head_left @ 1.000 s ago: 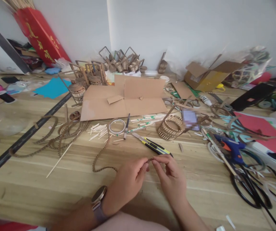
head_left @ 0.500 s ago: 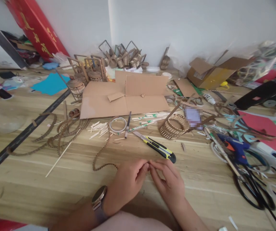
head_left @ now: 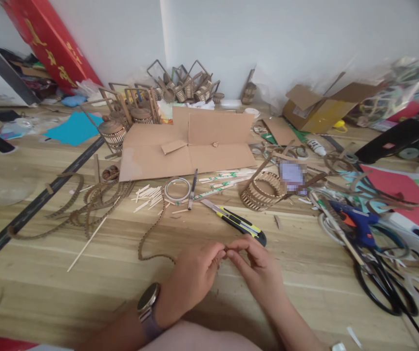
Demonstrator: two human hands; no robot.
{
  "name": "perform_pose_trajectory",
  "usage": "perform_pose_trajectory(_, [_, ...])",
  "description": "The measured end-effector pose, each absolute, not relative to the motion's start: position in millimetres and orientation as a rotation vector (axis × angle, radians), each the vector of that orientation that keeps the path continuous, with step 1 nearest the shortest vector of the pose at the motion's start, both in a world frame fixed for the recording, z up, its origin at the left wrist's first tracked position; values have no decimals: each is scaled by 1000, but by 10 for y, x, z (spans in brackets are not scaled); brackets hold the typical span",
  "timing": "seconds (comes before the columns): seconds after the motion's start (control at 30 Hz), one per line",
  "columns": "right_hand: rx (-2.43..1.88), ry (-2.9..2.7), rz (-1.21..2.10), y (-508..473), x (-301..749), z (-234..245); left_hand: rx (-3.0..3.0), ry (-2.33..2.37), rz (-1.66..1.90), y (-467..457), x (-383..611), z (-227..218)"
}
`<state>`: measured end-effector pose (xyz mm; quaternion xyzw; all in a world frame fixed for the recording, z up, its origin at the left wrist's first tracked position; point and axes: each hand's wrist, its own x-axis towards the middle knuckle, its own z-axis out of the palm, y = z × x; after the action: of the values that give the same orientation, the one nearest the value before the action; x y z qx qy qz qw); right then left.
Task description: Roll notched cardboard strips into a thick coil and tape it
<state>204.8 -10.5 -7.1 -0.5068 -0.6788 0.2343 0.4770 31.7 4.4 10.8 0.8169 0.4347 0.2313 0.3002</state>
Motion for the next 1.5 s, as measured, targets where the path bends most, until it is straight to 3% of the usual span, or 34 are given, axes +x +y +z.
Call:
perform_pose_trajectory(0.83, [-1221,-1766,192,-156,2012,-63,1847,1182,683,57,337,142])
perform_pose_trajectory(1.5, [-1171,-1779,364,-124,2048,-86,2127,1163,574,50,295,135])
